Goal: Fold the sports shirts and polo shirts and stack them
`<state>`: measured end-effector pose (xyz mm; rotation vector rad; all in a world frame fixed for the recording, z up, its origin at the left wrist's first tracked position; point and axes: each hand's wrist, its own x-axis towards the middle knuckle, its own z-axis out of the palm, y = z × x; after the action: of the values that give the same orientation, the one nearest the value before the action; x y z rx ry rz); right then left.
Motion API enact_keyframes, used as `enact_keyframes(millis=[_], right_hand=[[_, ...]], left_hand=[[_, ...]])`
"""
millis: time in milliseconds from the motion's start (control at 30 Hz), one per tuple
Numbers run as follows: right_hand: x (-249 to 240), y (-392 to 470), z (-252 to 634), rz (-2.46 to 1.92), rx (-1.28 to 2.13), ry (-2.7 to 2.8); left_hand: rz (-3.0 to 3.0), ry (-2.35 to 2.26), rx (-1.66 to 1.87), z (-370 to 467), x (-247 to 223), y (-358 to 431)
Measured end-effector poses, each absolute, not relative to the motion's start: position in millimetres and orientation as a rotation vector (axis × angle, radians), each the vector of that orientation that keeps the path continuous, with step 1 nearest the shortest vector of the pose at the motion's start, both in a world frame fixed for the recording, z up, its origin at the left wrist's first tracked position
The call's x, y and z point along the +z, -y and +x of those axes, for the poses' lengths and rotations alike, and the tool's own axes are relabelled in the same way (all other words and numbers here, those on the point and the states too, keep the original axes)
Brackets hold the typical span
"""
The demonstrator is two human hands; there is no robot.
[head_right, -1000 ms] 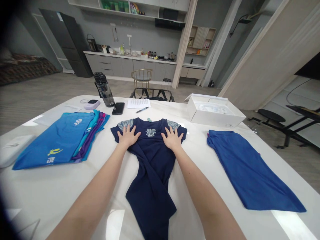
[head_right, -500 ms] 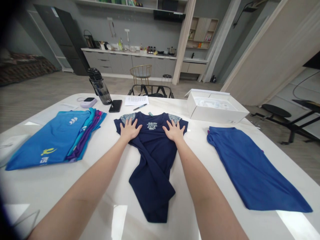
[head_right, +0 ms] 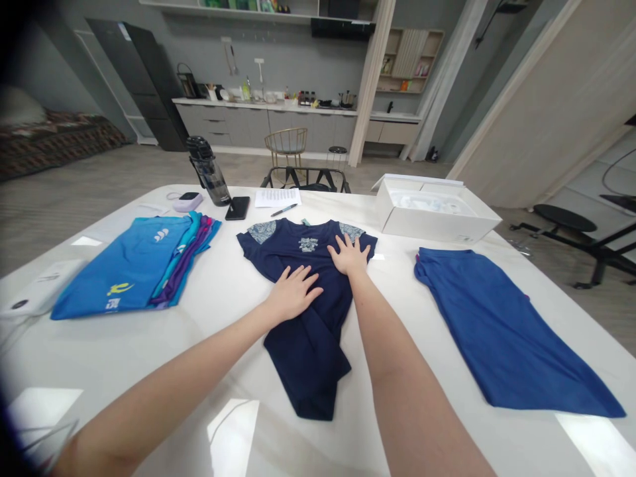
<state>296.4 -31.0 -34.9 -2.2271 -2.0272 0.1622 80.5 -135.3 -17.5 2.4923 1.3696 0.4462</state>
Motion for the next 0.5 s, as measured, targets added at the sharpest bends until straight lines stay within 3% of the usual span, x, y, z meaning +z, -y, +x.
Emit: enact_keyframes(millis=[233,500], right_hand=[[-16,55,287,-1.954,-0.149,1.919],[-10,125,277,-1.567,0.086,1.999]], left_hand=[[2.580,-1.492,0.402,81,-32,148],[2.628,-1.531,0.349,84,-35,147]])
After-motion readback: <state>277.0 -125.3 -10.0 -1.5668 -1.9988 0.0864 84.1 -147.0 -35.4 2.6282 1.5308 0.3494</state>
